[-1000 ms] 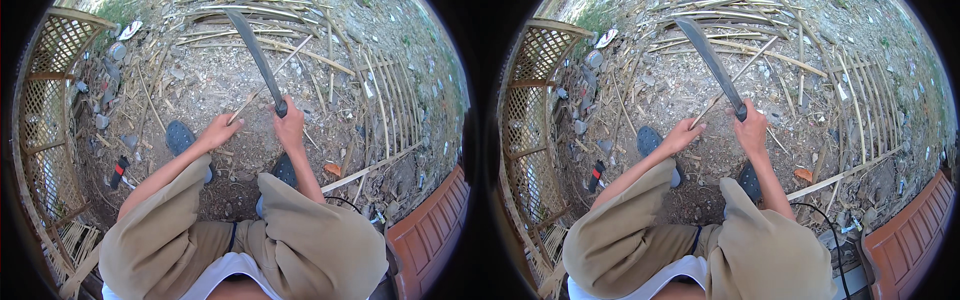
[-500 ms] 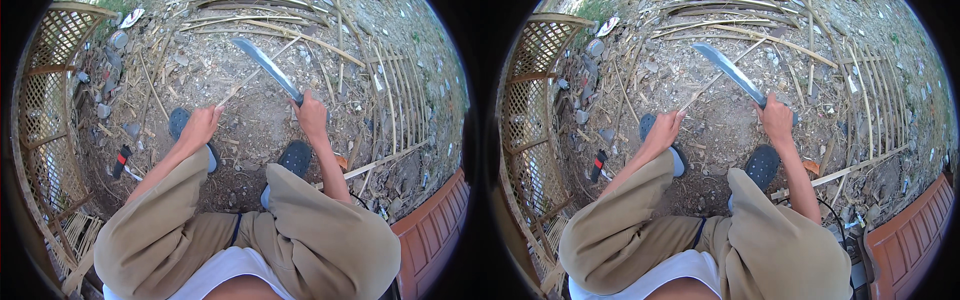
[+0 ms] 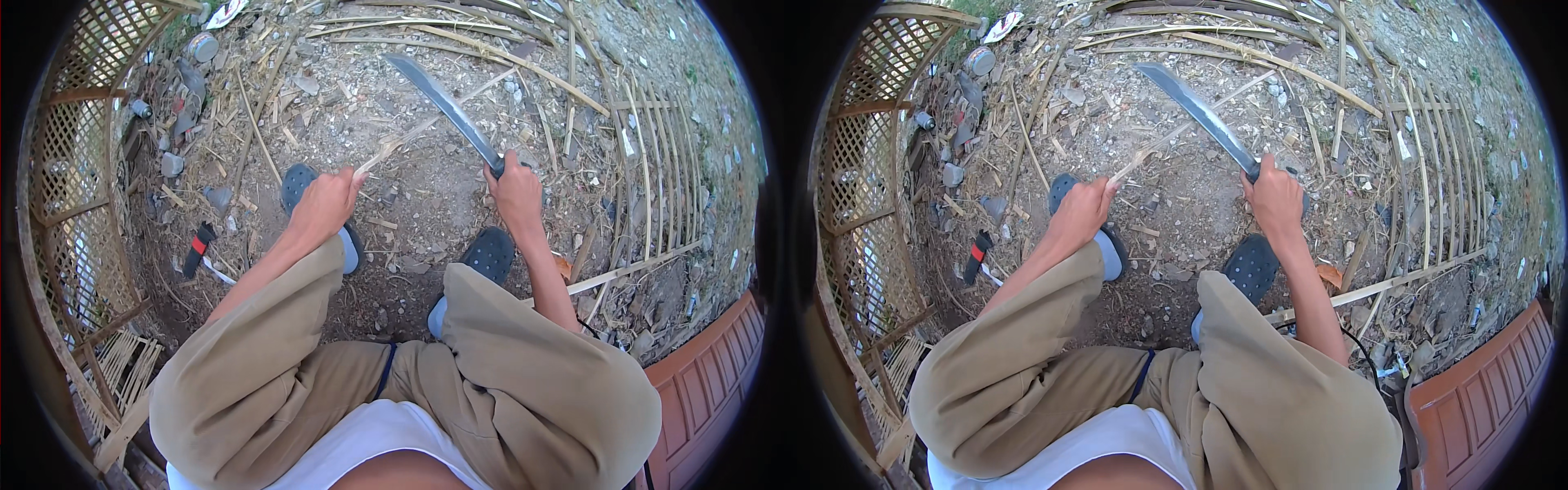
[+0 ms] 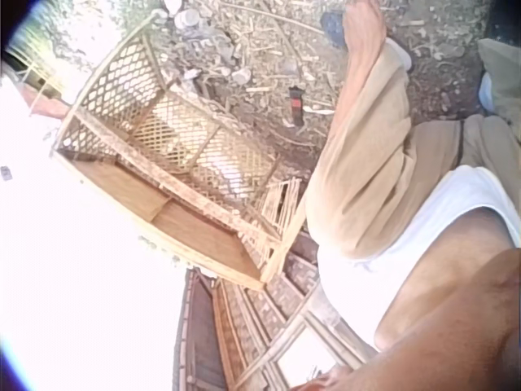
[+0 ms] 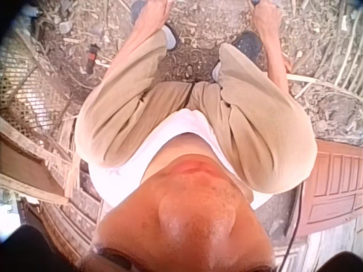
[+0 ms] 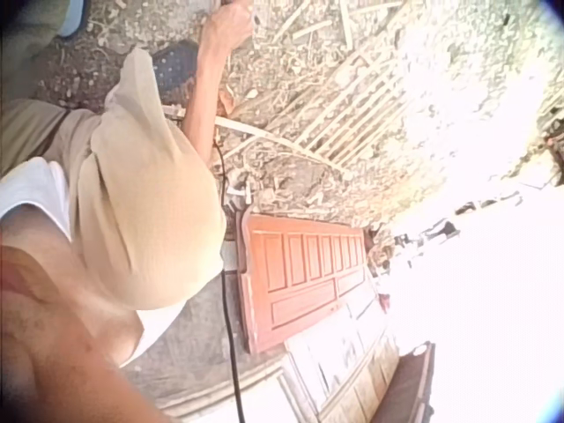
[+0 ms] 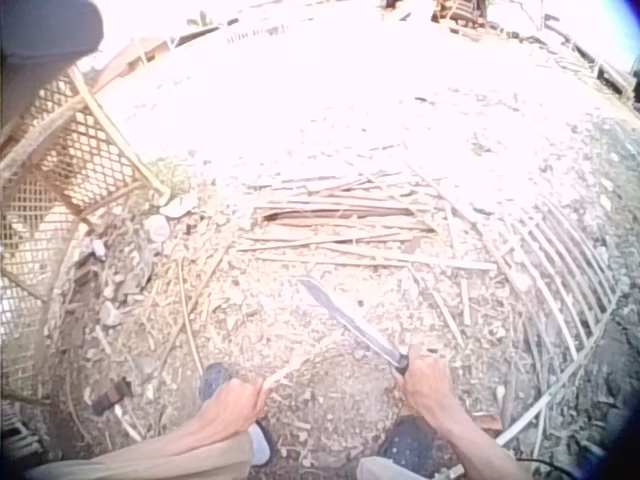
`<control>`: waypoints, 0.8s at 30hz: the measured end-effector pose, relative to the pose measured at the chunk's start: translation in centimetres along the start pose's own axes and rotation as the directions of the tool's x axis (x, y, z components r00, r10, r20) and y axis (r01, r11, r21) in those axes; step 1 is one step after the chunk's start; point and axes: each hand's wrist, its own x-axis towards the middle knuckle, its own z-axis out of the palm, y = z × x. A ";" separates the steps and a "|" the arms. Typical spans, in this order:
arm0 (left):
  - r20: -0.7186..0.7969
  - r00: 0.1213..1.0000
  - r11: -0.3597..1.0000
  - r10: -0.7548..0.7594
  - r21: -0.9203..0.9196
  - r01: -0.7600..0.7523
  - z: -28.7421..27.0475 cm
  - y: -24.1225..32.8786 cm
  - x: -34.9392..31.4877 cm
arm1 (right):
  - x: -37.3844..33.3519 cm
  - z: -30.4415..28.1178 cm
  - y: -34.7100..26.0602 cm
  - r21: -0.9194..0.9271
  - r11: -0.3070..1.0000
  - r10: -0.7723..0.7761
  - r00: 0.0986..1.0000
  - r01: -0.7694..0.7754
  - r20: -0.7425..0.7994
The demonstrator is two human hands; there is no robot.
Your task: The person hammers a wooden frame, moves a lattice structure, and then uses a machete to shave a thin wooden stick while sitting on the ground.
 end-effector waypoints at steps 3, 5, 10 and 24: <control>0.080 0.997 0.999 -0.005 0.051 0.000 0.4 -1.5 -1.0 | 3.1 -0.6 5.2 -0.028 0.981 0.190 0.977 -0.193 -0.095; 0.067 0.998 0.999 -0.015 0.043 0.012 0.4 -1.3 -0.6 | 3.8 -2.7 6.5 0.012 0.963 0.267 0.954 -0.268 -0.139; 0.054 0.998 0.999 -0.019 -0.029 0.020 0.5 -1.5 -0.3 | -0.2 -5.2 -0.8 0.225 0.963 0.162 0.986 -0.149 -0.040; 0.099 0.995 0.995 0.027 -0.095 -0.017 1.3 -2.5 -0.7 | 1.4 -6.5 4.1 0.150 0.951 0.287 0.951 -0.269 -0.114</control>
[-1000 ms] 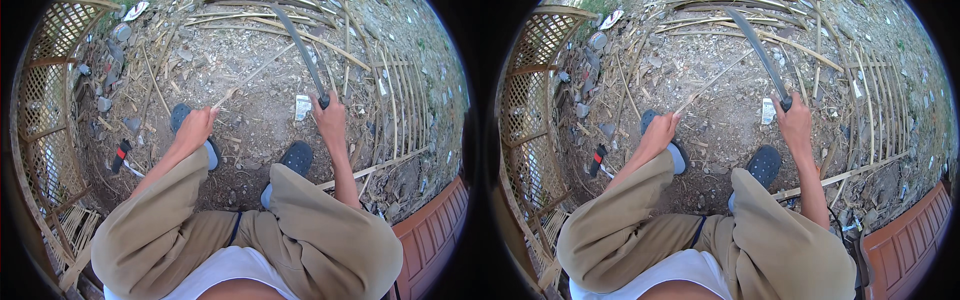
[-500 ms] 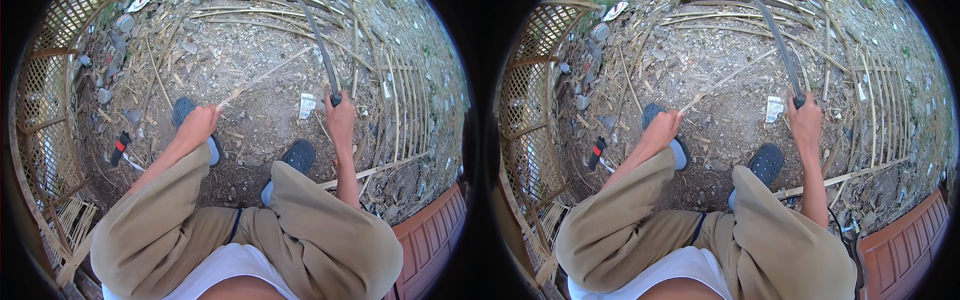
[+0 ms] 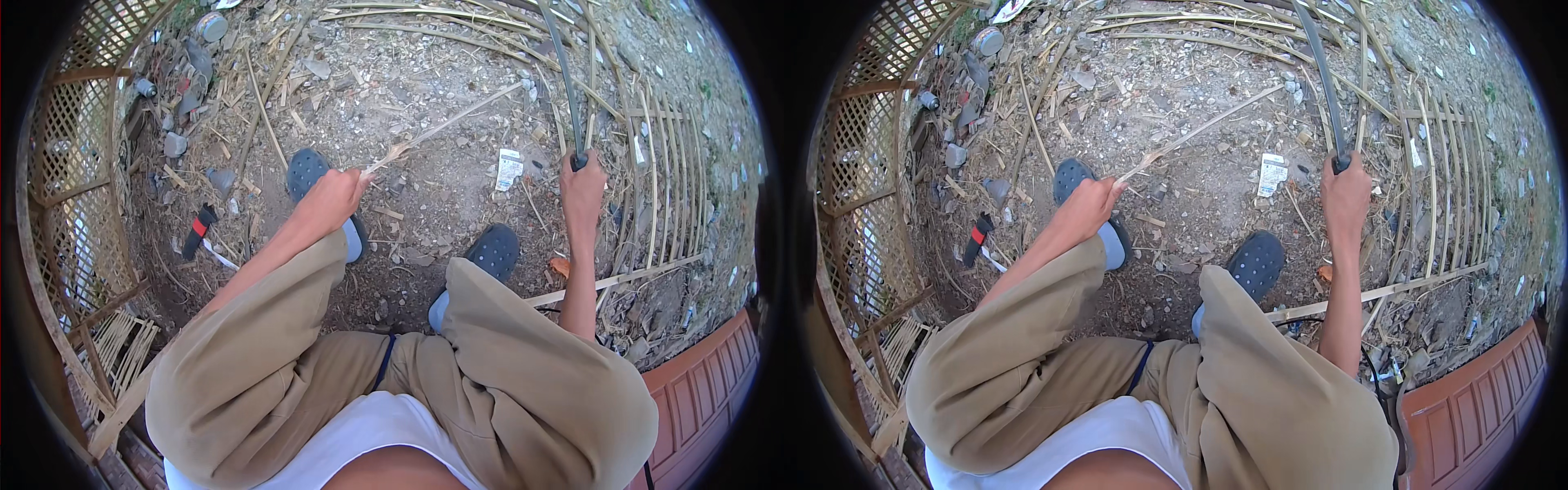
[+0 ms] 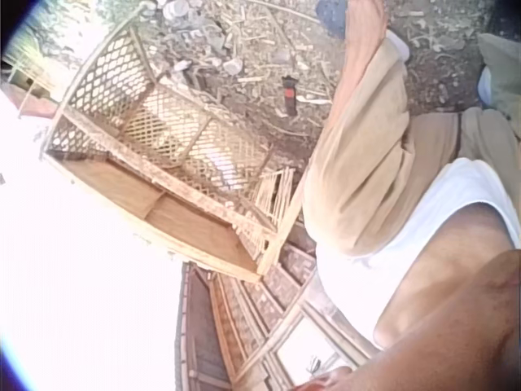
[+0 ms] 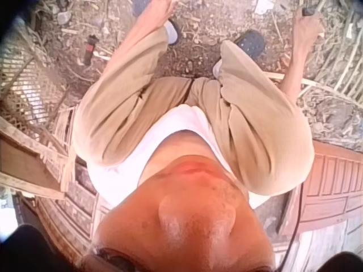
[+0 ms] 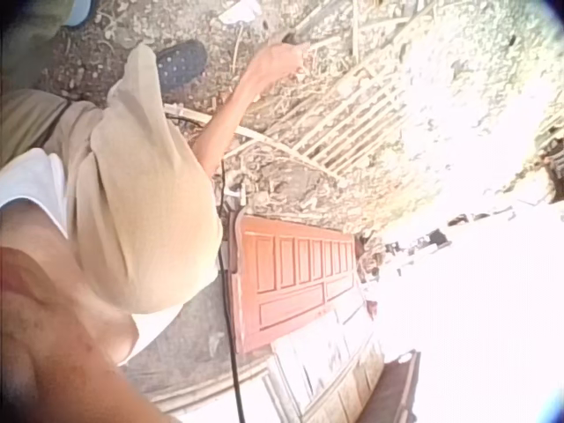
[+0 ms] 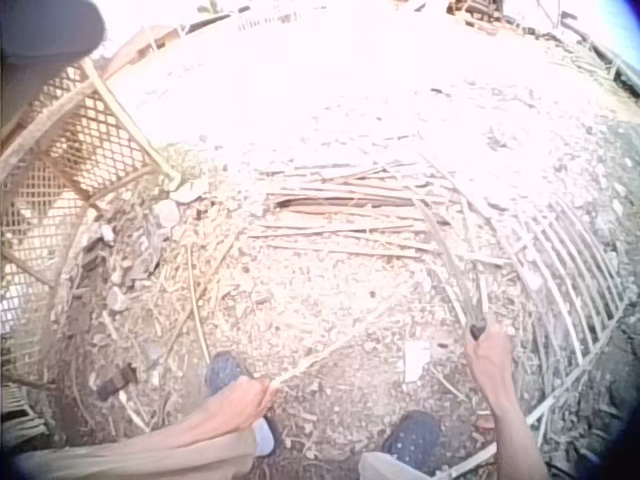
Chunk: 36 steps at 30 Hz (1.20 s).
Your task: The person hammers a wooden frame, moves a lattice structure, and then uses a machete to shave a thin wooden stick while sitting on the ground.
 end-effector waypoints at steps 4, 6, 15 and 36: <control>-0.032 0.998 0.999 0.046 0.003 -0.045 -0.2 0.8 0.4 | -4.7 3.2 -3.7 -0.102 0.953 -0.261 0.946 0.284 0.193; -0.030 0.998 0.998 0.063 0.019 -0.062 -0.8 1.7 0.5 | -4.4 4.5 -2.8 -0.168 0.954 -0.215 0.958 0.247 0.191; -0.105 0.991 0.988 0.088 -0.117 -0.100 -0.4 0.9 0.2 | 0.3 4.7 3.5 0.162 0.986 0.073 0.980 -0.043 -0.184; 0.050 0.945 0.378 0.324 -0.922 -0.081 -3.6 0.6 4.8 | -5.0 5.1 -14.2 0.826 0.497 -0.647 0.748 0.266 0.149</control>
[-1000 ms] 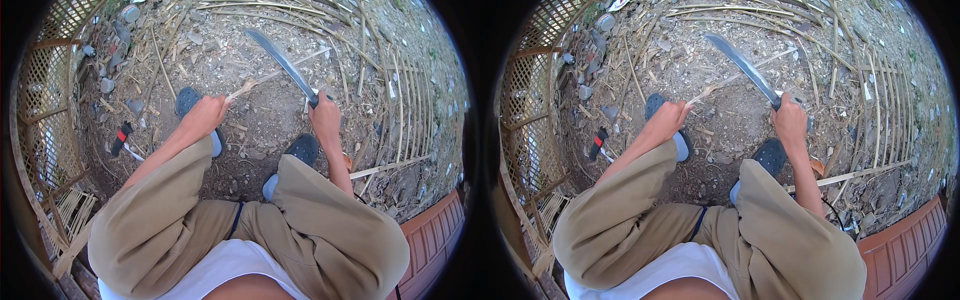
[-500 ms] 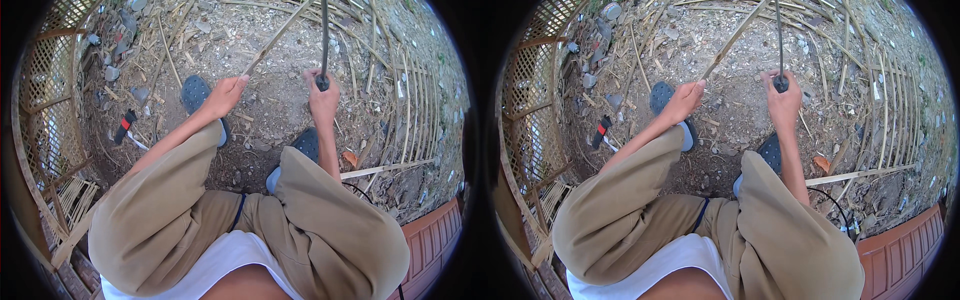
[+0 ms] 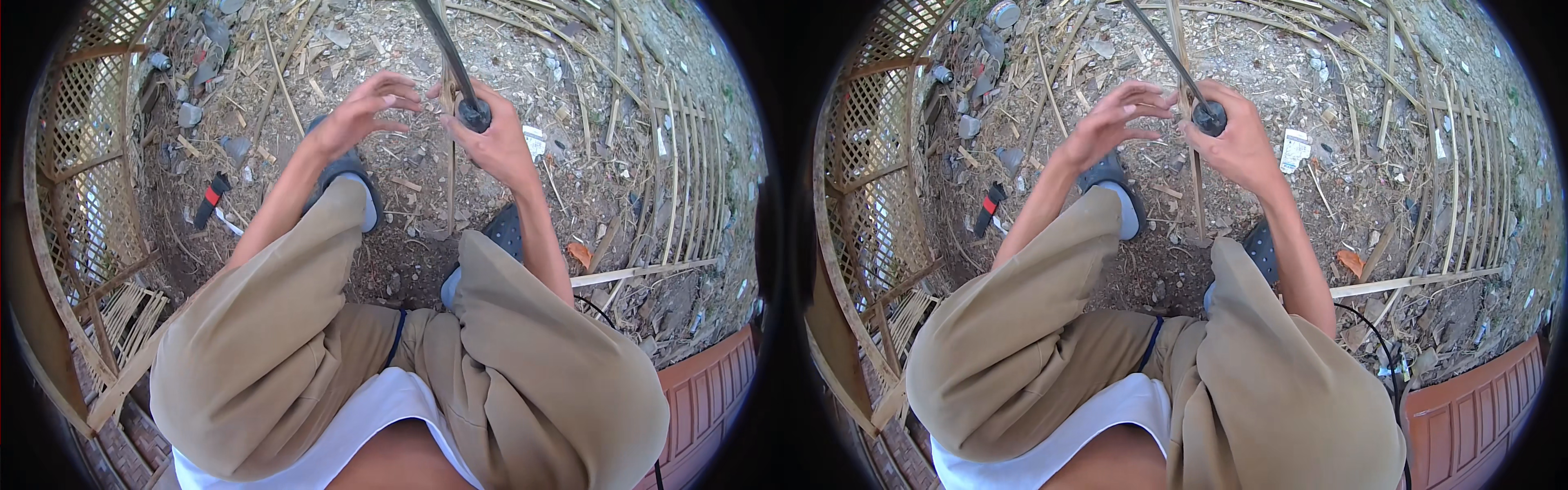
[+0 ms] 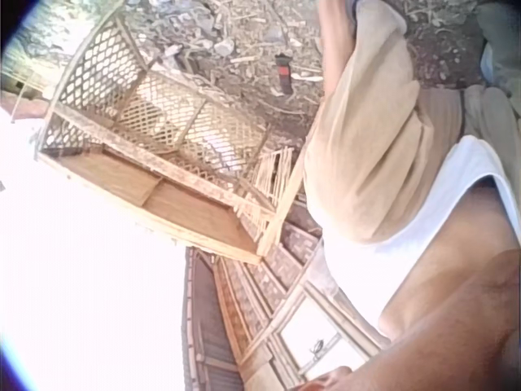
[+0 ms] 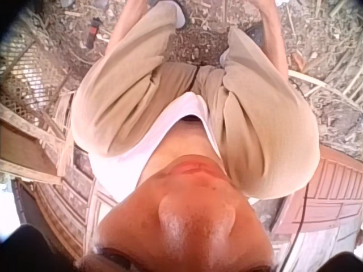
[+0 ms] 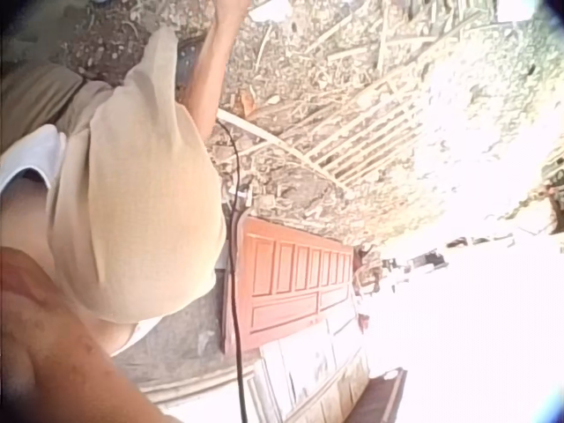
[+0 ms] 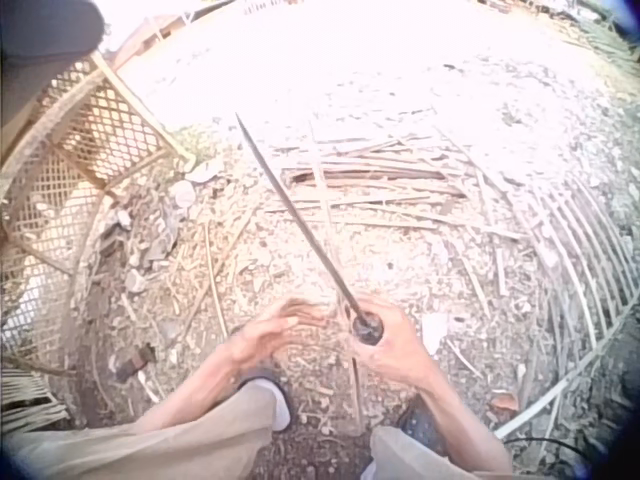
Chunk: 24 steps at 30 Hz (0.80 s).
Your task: The person hammers a wooden frame, moves a lattice structure, and then uses a machete to shave a thin wooden stick while sitting on the ground.
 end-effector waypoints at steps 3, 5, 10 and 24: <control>-0.024 0.988 0.910 0.155 -0.386 -0.152 -2.5 5.0 -0.6 | 0.1 -1.9 0.2 -0.087 0.993 -0.059 0.982 0.076 0.177; -0.053 0.970 0.784 0.235 -0.580 -0.222 -3.7 7.1 -0.7 | 0.0 -2.9 1.1 -0.171 0.980 -0.052 0.955 0.105 0.292; 0.243 0.919 0.836 0.310 -0.530 -0.142 -8.0 6.7 -1.8 | -0.4 -2.6 1.9 -0.365 0.886 -0.111 0.894 0.287 0.434; 0.230 0.767 0.587 -0.599 0.777 0.226 -5.5 6.9 -5.4 | -1.5 -3.0 2.4 -0.705 0.491 -0.223 0.856 0.512 0.466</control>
